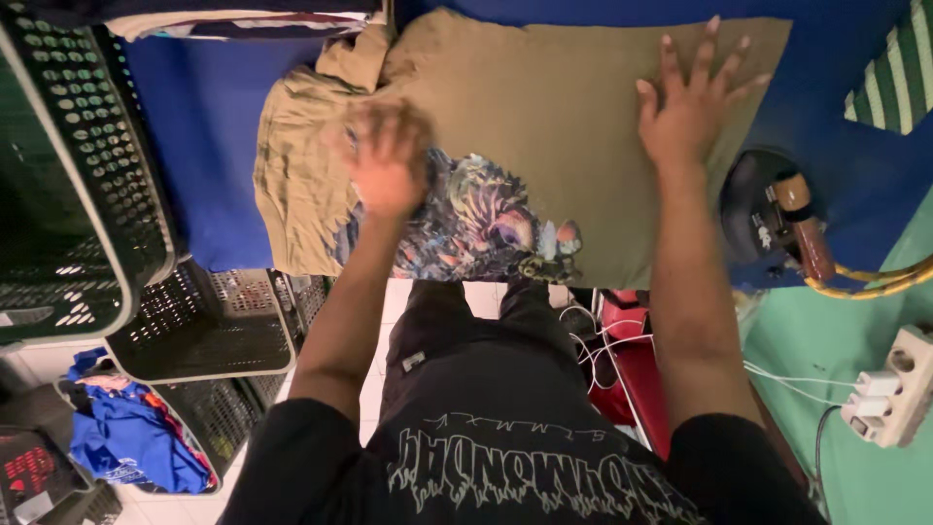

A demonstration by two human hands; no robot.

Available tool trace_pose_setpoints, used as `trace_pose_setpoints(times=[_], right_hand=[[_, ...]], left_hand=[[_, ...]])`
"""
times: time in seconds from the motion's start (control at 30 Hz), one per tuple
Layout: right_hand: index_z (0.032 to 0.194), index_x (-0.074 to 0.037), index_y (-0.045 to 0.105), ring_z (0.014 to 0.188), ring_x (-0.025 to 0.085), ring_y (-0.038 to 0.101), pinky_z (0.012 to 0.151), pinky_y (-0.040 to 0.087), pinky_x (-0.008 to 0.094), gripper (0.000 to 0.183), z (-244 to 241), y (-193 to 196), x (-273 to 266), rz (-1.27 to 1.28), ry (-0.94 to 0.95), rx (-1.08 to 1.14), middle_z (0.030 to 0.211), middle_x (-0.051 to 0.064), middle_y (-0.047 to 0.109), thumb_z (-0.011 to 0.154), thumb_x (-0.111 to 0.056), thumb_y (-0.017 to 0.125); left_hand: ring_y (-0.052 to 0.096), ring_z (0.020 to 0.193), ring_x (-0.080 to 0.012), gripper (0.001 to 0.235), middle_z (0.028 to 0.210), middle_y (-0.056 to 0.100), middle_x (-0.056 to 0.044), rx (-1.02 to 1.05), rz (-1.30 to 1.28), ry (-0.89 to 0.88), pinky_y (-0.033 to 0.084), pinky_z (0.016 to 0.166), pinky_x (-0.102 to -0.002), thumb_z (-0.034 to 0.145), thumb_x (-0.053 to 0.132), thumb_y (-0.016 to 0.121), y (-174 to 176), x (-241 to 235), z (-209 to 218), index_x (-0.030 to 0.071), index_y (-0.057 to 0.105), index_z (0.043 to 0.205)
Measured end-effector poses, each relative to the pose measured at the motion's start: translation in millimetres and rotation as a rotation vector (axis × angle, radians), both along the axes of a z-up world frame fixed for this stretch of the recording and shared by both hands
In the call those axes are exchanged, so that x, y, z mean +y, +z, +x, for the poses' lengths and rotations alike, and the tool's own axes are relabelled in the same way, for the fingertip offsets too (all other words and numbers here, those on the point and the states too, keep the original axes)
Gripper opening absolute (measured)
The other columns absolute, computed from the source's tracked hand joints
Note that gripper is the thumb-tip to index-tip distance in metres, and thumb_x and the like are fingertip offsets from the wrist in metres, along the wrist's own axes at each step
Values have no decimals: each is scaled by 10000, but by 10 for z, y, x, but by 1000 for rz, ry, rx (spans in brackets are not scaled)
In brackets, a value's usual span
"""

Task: The person takes a t-shirt from a basket, spreads it across a blue ironing surface, and irons it with a small handheld iron. They kemudian fold the shirt and press it again with the iron to flatten the folds.

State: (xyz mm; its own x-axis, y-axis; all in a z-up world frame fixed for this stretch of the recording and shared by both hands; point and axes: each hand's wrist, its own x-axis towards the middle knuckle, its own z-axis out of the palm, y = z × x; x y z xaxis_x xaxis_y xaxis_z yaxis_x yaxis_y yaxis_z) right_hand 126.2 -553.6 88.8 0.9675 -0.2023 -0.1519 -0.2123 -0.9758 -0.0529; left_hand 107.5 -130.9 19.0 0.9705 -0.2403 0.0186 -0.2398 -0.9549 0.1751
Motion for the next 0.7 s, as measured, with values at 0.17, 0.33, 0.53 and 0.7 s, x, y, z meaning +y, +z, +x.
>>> trace_pose_setpoints(times=[0.17,0.33,0.53,0.7], right_hand=[[1670,-287,473,1524,595,17,1146,-40,823,576,171,-41,-18,43,-12,57,1735,228,158,1140,-483,587],[1671,-301,504,1562,592,34,1190,-17,814,599,243,266,-13,94,-37,127,1752,232,139,1133,-548,594],[1528,-367,590,1554,535,52,1198,22,786,541,-341,95,394,15,-62,170,1739,125,147,1034,-579,642],[1706,-269,488,1551,575,60,1176,46,806,682,-294,-218,196,-31,98,18,1770,207,130,1081,-492,644]], left_hand=[[104,1508,-541,619,1624,389,-157,198,-31,-43,-35,1091,-821,1101,563,480,2,517,313,262,411,1638],[83,1615,-486,531,1736,349,-38,149,-91,-88,-14,1244,-765,1169,512,493,-125,670,288,299,428,1652],[-11,1571,-509,714,1748,185,-103,17,30,192,-24,1220,-744,1070,617,537,-11,758,116,271,351,1666],[-5,1531,-514,754,1713,98,-161,398,32,279,-40,1139,-788,1061,650,379,220,932,328,225,284,1677]])
